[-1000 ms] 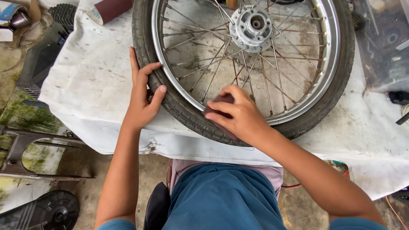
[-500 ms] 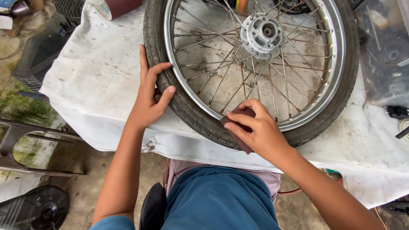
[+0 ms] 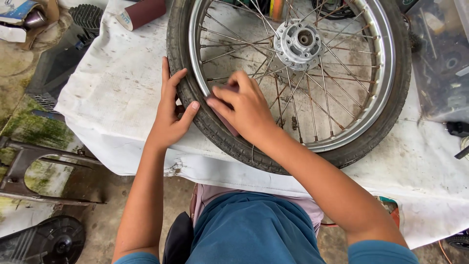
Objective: Sanding the metal rim of a motorcycle wheel using a piece of sandpaper
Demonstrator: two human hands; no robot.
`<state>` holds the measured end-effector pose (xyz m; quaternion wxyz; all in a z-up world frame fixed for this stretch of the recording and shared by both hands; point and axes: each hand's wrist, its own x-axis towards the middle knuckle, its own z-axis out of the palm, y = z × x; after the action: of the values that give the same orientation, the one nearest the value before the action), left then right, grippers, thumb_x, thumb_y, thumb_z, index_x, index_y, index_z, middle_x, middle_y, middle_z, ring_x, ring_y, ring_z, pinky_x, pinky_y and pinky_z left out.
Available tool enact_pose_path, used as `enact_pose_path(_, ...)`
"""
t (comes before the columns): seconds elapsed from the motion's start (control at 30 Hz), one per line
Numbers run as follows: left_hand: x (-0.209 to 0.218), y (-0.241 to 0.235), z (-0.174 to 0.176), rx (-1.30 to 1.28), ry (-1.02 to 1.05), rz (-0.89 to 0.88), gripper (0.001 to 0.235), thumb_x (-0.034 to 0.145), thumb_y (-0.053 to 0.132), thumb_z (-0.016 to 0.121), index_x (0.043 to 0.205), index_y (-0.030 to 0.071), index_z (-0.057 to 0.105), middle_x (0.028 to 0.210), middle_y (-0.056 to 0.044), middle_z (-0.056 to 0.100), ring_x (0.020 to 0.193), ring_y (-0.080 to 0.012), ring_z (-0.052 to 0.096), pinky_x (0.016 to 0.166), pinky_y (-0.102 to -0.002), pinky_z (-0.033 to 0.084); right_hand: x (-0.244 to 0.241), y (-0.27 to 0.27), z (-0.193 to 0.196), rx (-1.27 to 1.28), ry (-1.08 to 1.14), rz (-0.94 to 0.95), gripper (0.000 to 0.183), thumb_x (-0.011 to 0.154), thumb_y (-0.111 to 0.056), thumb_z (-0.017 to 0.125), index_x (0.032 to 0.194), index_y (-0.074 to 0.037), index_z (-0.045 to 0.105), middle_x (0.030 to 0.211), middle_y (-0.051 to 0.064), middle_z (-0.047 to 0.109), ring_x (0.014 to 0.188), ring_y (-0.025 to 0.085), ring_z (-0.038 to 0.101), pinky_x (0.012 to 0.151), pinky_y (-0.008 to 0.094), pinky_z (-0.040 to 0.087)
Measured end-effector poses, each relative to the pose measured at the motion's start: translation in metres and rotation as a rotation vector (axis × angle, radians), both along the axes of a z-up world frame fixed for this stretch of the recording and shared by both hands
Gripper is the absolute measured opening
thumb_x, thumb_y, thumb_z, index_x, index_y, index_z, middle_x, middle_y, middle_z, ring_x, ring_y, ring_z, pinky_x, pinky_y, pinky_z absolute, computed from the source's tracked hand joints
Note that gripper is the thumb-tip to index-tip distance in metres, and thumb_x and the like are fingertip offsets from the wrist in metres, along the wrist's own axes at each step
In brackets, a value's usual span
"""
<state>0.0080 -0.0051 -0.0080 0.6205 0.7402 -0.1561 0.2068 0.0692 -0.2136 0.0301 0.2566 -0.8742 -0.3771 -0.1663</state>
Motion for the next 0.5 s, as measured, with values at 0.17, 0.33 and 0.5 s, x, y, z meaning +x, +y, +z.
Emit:
enact_pose_path(0.17, -0.003, -0.005, 0.008, 0.004, 0.004, -0.001, 0.055, 0.104, 0.008, 0.059, 0.155, 0.008, 0.037, 0.169, -0.017, -0.016, 0.151, -0.0532, 0.032, 0.101, -0.050, 0.060, -0.058, -0.076, 0.003, -0.039, 0.086, -0.053, 0.030, 0.096, -0.039, 0.071, 0.113, -0.016, 0.080, 0.112, 0.013, 0.056, 0.105, 0.041, 0.064, 0.088, 0.049, 0.055)
enact_pose_path(0.33, -0.008, -0.009, 0.016, 0.045, -0.003, 0.010, 0.053, 0.107, 0.012, 0.059, 0.155, 0.008, 0.038, 0.170, -0.015, -0.017, 0.154, -0.0509, 0.030, 0.104, -0.048, 0.059, -0.046, -0.064, 0.003, -0.027, -0.009, -0.074, 0.028, 0.093, -0.041, 0.076, 0.110, -0.019, 0.080, 0.114, 0.010, 0.058, 0.110, 0.039, 0.064, 0.091, 0.048, 0.055)
enact_pose_path(0.5, -0.001, -0.003, 0.003, 0.096, -0.016, 0.047, 0.060, 0.106, 0.011, 0.057, 0.159, 0.007, 0.029, 0.169, -0.017, -0.015, 0.148, -0.0561, 0.037, 0.100, -0.052, 0.061, 0.003, 0.016, 0.006, 0.027, -0.066, -0.047, 0.030, 0.096, -0.041, 0.071, 0.110, -0.016, 0.079, 0.108, 0.013, 0.053, 0.099, 0.047, 0.063, 0.081, 0.057, 0.056)
